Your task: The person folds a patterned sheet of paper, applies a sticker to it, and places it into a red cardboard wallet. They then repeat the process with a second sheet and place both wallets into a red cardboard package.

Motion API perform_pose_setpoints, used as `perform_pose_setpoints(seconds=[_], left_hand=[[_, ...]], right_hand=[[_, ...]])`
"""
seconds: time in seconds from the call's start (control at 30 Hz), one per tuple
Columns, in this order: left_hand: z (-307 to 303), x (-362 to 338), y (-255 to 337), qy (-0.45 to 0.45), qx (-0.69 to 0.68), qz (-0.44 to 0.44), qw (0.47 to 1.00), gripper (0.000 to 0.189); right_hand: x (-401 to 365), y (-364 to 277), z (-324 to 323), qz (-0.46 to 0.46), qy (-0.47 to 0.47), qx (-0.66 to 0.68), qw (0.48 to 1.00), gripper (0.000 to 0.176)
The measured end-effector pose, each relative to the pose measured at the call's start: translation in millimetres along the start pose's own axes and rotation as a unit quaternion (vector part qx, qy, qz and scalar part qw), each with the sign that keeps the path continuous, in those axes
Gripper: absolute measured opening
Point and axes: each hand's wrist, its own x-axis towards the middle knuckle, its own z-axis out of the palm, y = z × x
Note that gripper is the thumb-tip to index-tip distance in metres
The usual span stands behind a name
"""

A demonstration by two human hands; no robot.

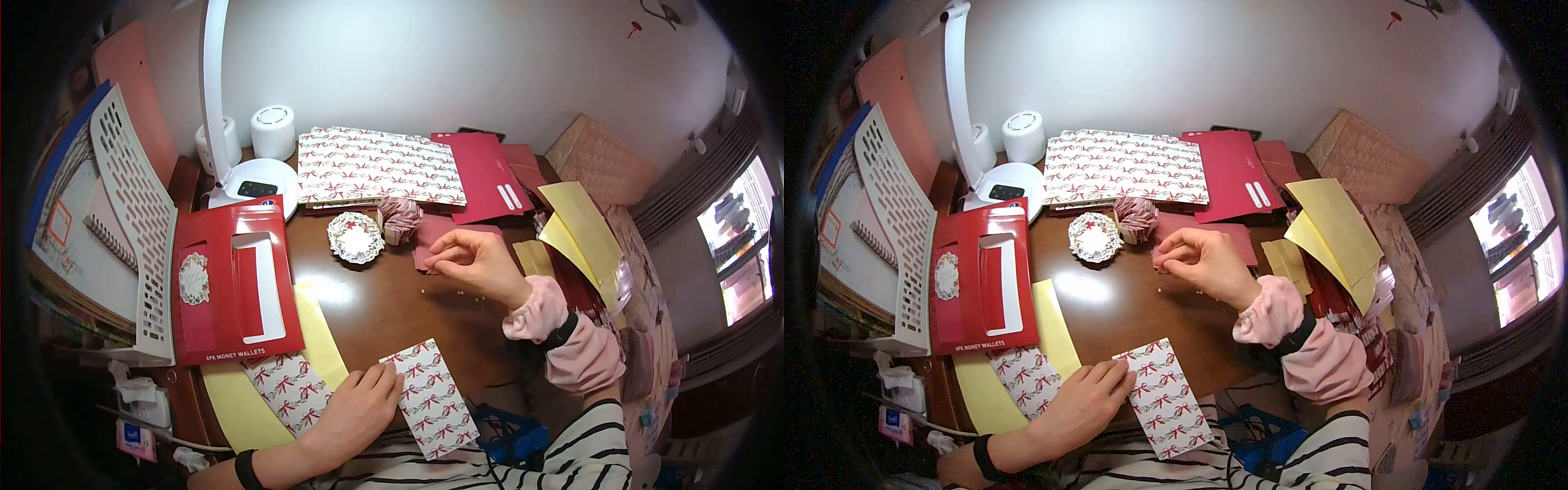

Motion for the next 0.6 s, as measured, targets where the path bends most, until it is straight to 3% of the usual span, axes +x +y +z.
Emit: perform_pose_setpoints(seconds=[0.2,0.27,0.3,0.37,0.53,0.6], left_hand=[[-1.3,0.5,-0.3,-0.008,0.001,0.000,1.000,0.044],[-1.0,0.1,-0.5,-0.005,-0.001,0.001,1.000,0.044],[-1.6,0.2,-0.4,-0.005,0.000,0.001,1.000,0.044],[-3.9,1.0,-0.4,-0.015,-0.001,0.001,1.000,0.045],[-1.6,0.6,-1.7,-0.007,-0.015,0.006,1.000,0.045],[-1.2,0.6,-2.1,-0.005,-0.014,0.010,1.000,0.045]], right_hand=[[0.0,6.7,6.8,-0.096,0.047,-0.138,0.985,0.014],[2.9,3.7,5.2,-0.142,0.069,-0.248,0.956,0.017],[6.5,3.8,4.2,-0.143,0.070,-0.248,0.956,0.017],[17.3,3.9,3.6,-0.227,0.131,-0.280,0.923,0.016],[41.2,13.5,1.9,-0.249,0.143,-0.309,0.907,0.014],[47.6,19.7,0.2,-0.209,0.131,-0.365,0.897,0.014]])
